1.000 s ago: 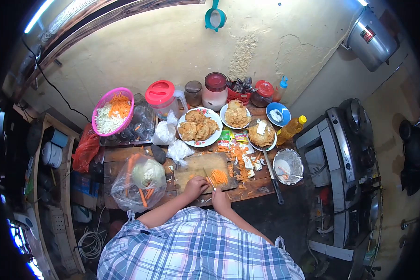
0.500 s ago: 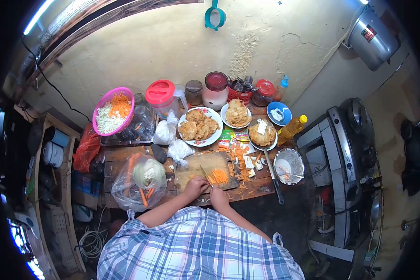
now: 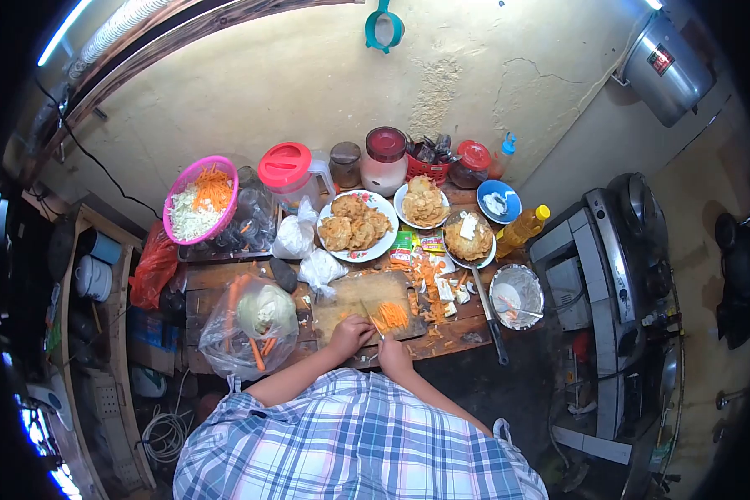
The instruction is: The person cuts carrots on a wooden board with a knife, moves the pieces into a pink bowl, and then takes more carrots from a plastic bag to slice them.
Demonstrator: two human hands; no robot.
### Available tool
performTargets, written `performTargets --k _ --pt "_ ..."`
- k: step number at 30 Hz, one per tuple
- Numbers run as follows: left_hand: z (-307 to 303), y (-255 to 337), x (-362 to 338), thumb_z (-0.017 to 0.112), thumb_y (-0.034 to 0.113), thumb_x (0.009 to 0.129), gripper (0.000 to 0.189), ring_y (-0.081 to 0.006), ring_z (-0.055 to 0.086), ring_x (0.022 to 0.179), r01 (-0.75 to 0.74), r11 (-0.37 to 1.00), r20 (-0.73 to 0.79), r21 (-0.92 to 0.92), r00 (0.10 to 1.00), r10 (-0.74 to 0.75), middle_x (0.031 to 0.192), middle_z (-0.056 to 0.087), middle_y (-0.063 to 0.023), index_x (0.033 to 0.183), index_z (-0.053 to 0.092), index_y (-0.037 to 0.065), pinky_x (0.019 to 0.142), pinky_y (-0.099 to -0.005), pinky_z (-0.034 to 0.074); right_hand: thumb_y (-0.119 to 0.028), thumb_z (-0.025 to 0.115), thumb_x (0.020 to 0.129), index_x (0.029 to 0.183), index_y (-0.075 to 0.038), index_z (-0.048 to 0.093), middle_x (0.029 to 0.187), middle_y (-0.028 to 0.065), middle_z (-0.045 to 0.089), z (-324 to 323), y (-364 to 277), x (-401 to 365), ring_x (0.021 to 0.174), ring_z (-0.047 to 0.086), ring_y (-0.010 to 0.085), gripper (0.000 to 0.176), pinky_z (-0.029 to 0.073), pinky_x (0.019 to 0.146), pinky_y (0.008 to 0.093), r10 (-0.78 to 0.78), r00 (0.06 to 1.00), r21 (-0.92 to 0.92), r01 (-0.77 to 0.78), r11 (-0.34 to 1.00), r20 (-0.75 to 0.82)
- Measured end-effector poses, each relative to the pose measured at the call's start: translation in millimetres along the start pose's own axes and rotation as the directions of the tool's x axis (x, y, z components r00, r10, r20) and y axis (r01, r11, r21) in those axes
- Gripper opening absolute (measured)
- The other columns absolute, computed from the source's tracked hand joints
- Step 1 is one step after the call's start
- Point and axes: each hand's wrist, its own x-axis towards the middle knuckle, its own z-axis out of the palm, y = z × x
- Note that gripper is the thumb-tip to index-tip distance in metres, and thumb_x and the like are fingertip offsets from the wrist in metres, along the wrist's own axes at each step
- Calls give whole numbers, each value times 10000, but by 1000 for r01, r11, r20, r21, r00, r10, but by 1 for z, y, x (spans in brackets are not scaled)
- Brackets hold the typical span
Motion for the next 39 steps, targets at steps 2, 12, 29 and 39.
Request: performTargets --k 2,12,29,39 --pt "-2 2 1 701 113 716 98 -250 611 734 0 1000 8 25 1000 0 792 657 -85 753 692 23 647 -348 512 -233 494 906 942 26 506 722 298 604 -1 -2 2 723 602 474 262 462 669 563 -12 1000 -12 12 1000 -3" --pt "4 0 -3 698 112 718 89 -244 616 732 25 999 -32 28 999 -24 796 665 -85 748 693 28 643 -348 515 -240 488 911 937 26 517 724 305 599 -7 -2 -6 712 596 476 269 462 665 561 -4 1000 47 5 999 -11" --pt "-1 5 -1 691 93 721 82 -251 617 750 30 1000 -29 5 999 -29 802 665 -89 747 685 16 657 -348 515 -231 501 905 930 22 507 722 299 603 7 -1 3 715 601 475 255 464 647 563 3 1000 -13 -3 1000 -11" --pt "0 8 -2 693 92 715 84 -252 620 759 41 999 -50 4 998 -41 810 665 -93 743 681 14 664 -346 514 -233 502 904 925 35 518 712 313 591 -3 -1 -7 725 592 482 269 457 680 561 -12 1000 43 14 999 -25"
